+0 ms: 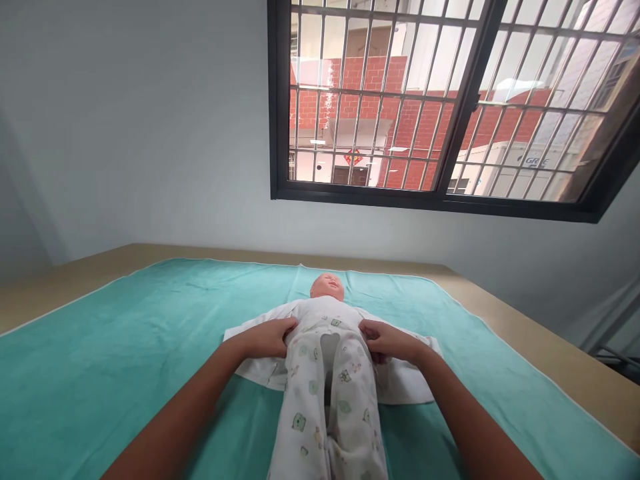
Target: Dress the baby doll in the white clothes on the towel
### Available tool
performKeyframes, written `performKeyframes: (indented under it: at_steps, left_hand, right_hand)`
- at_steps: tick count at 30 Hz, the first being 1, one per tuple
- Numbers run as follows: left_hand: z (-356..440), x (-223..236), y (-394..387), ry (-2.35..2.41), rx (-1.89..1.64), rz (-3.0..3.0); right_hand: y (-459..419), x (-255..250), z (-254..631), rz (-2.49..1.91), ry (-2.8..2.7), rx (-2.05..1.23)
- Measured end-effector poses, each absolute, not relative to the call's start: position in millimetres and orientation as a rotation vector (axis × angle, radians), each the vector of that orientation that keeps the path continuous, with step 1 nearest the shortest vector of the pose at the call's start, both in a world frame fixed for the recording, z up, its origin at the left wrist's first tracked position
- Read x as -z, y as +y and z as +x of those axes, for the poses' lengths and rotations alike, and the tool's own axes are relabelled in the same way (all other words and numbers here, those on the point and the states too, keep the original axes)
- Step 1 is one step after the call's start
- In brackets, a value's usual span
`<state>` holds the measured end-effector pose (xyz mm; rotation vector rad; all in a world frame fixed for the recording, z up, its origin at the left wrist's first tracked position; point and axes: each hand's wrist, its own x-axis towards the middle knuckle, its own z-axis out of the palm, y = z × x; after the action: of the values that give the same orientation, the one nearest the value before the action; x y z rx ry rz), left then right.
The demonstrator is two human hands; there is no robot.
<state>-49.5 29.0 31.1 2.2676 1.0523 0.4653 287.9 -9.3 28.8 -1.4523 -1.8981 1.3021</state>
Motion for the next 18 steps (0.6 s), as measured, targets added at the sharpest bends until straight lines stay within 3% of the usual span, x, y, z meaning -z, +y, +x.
performKeyframes:
  at_steps: [4,15,18]
  left_hand:
    - [-31,-16,26,1.214,-0.693,2.247]
    - [-6,4,17,1.342,-1.022,1.87]
    - [1,2,9,1.245,-1.056,1.616]
  right_hand:
    - [-11,-25,285,-1.401,-1.944,-1.347]
    - [-7,-4,266,-1.457,-1.819,-0.804]
    - [-5,2,256,-1.386,-1.693,-0.81]
